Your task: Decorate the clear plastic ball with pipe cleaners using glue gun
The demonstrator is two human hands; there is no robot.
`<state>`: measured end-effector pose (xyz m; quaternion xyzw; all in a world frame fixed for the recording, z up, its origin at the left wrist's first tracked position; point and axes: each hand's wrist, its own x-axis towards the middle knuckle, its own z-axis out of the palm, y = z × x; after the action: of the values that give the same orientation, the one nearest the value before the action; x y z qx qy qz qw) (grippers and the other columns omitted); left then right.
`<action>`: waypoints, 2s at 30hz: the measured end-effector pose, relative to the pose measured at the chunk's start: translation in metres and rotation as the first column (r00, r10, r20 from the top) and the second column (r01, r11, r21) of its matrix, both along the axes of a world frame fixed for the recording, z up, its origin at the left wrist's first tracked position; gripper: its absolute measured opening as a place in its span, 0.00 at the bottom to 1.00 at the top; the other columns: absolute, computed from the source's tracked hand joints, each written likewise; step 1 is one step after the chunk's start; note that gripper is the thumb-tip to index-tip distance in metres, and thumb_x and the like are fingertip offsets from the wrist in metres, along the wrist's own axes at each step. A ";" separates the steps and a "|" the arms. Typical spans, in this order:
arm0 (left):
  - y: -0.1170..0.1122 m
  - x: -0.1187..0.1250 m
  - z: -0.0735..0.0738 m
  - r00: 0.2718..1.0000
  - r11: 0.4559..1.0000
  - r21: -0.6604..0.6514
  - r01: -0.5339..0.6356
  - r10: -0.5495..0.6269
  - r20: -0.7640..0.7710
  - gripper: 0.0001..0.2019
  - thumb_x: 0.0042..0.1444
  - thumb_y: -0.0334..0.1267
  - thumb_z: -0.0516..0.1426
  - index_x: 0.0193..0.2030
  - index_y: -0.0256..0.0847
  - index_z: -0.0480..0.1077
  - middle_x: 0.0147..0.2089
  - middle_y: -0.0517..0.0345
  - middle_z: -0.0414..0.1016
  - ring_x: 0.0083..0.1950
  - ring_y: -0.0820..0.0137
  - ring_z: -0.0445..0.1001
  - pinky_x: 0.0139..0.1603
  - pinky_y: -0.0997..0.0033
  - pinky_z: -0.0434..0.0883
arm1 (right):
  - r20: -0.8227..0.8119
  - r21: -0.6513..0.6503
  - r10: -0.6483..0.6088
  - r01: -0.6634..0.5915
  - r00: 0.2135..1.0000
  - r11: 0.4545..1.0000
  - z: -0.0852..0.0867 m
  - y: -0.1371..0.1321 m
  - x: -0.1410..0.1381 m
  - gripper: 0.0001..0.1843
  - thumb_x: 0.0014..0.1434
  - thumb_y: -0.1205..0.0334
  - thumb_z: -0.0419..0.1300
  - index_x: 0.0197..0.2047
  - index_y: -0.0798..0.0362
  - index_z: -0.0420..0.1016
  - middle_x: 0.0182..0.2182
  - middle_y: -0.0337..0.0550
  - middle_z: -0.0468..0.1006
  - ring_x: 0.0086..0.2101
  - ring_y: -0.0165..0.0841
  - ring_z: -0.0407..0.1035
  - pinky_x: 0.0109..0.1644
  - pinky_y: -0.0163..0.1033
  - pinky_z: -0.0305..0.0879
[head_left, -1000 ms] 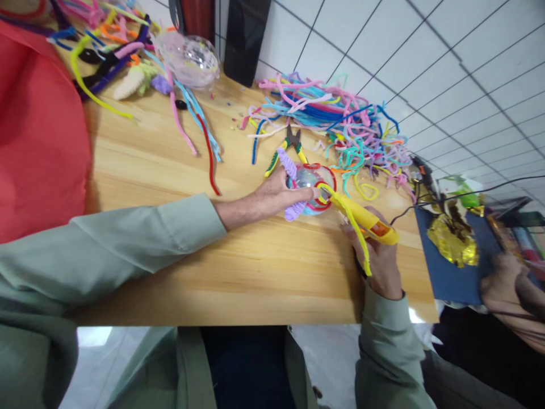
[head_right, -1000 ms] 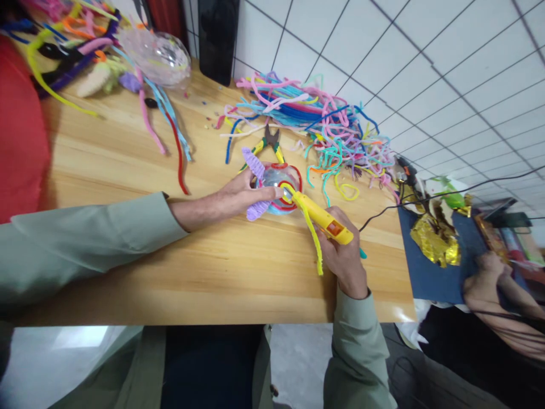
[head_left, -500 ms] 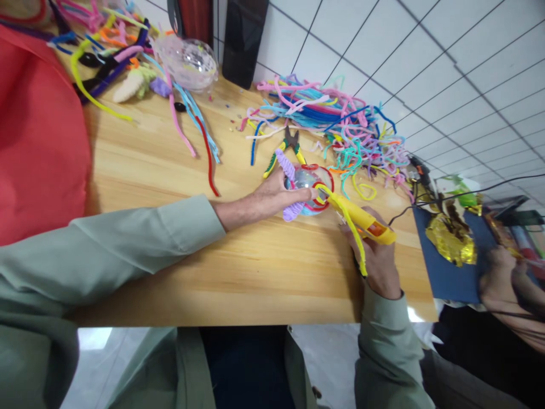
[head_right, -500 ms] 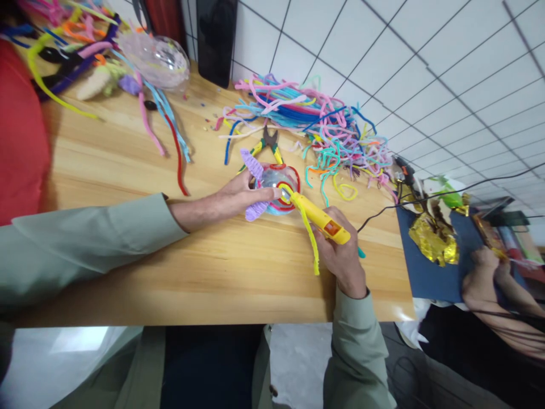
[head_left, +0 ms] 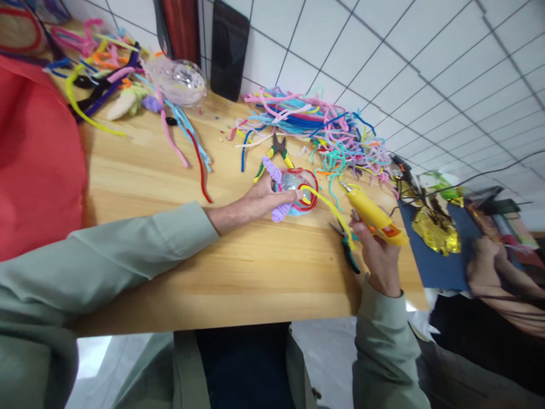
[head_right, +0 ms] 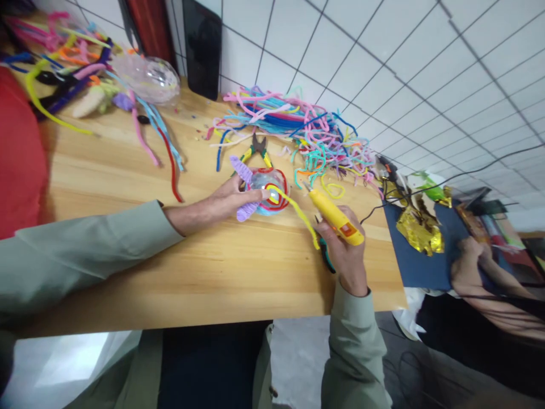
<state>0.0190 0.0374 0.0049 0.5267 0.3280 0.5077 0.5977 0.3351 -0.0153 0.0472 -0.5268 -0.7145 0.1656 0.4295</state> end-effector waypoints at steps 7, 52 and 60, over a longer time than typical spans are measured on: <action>-0.004 -0.002 0.003 1.000 1.000 -0.010 0.008 -0.008 0.002 0.32 0.58 0.54 0.75 0.64 0.40 0.79 0.61 0.44 0.88 0.59 0.51 0.87 0.66 0.48 0.84 | 0.225 0.038 -0.364 0.365 0.904 0.930 -0.005 0.033 0.100 0.19 0.63 0.41 0.69 0.44 0.47 0.79 0.39 0.44 0.83 0.39 0.43 0.76 0.51 0.53 0.79; -0.020 -0.002 -0.007 0.983 0.987 0.126 -0.096 0.114 -0.141 0.38 0.58 0.56 0.75 0.71 0.44 0.72 0.67 0.43 0.82 0.65 0.53 0.80 0.73 0.46 0.77 | 0.486 0.353 0.156 -0.356 0.860 0.865 -0.004 0.005 -0.084 0.26 0.76 0.74 0.63 0.69 0.40 0.82 0.48 0.45 0.91 0.45 0.42 0.84 0.50 0.50 0.78; -0.020 -0.003 -0.007 0.984 0.985 0.152 -0.086 0.108 -0.141 0.37 0.59 0.54 0.74 0.71 0.44 0.73 0.67 0.43 0.82 0.65 0.52 0.82 0.72 0.45 0.78 | 0.474 0.397 0.159 -0.372 0.866 0.839 -0.003 0.006 -0.087 0.27 0.77 0.75 0.62 0.71 0.41 0.80 0.46 0.43 0.90 0.44 0.40 0.84 0.47 0.48 0.79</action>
<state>0.0163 0.0175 -0.0020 0.5887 0.3592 0.5182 0.5058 0.2481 -0.0091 0.0444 -0.3209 -0.8760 -0.0737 0.3525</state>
